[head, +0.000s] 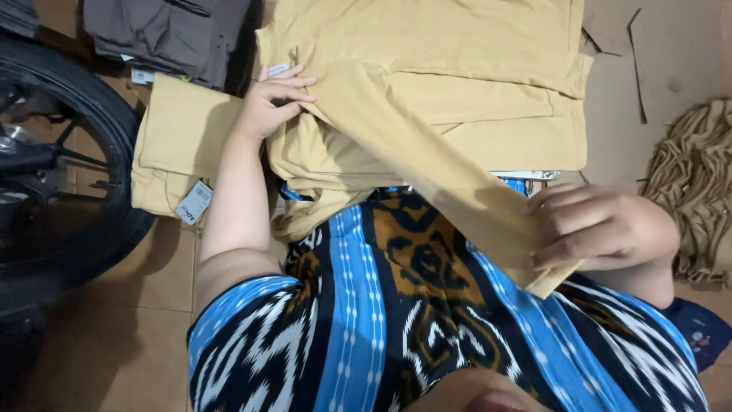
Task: The person folds several mustard-colored shirts on a tiled floor using a rectangular cardboard piece as a guide. They smooth each shirt, fold the sleeves and sides, then fold the bottom up to create a compact rectangle before stacking the finished items.
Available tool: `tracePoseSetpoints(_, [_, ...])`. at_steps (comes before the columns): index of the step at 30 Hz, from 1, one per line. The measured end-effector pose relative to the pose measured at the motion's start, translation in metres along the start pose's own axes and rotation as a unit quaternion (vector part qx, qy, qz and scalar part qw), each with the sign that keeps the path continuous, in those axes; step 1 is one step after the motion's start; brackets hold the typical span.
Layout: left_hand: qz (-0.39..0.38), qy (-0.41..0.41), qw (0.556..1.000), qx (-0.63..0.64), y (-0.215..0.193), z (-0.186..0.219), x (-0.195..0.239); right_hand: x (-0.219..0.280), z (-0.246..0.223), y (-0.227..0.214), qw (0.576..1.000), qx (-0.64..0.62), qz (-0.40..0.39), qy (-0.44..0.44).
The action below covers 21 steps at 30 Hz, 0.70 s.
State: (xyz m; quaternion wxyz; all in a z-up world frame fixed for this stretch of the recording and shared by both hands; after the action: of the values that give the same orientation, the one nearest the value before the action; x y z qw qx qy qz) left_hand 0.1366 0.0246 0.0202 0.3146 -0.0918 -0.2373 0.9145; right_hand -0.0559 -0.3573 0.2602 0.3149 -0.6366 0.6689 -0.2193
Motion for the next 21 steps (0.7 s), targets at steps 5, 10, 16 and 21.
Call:
tracePoseSetpoints(5, [0.007, -0.006, 1.000, -0.017, 0.005, -0.016, 0.006, 0.083, 0.054, 0.007, 0.987, -0.034, 0.152, 0.035])
tracePoseSetpoints(10, [0.002, -0.055, 0.998, -0.009, 0.003, -0.013, 0.005, 0.172, 0.145, 0.000, 0.769, 0.002, 0.511, 0.384])
tracePoseSetpoints(16, [0.018, -0.124, 0.992, -0.028, 0.002, -0.026, -0.008, 0.203, 0.250, 0.017, 0.691, 0.002, 0.462, 0.555])
tracePoseSetpoints(21, [0.003, -0.179, 0.979, -0.093, 0.005, 0.009, -0.015, 0.192, 0.243, 0.013, 0.665, 0.040, 0.417, 0.619])
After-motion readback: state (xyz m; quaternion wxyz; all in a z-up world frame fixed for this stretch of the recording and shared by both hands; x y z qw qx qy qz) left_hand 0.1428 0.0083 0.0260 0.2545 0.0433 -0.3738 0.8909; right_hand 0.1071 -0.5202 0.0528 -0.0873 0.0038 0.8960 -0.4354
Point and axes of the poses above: each hand's wrist, its own x-axis away from the middle knuckle, its own y-axis out of the palm, z = x × y, the point moved 9 cm from there along -x, towards the middle knuckle, and after that the axes turned 14 degrees about -z, right-handed, at the moved point
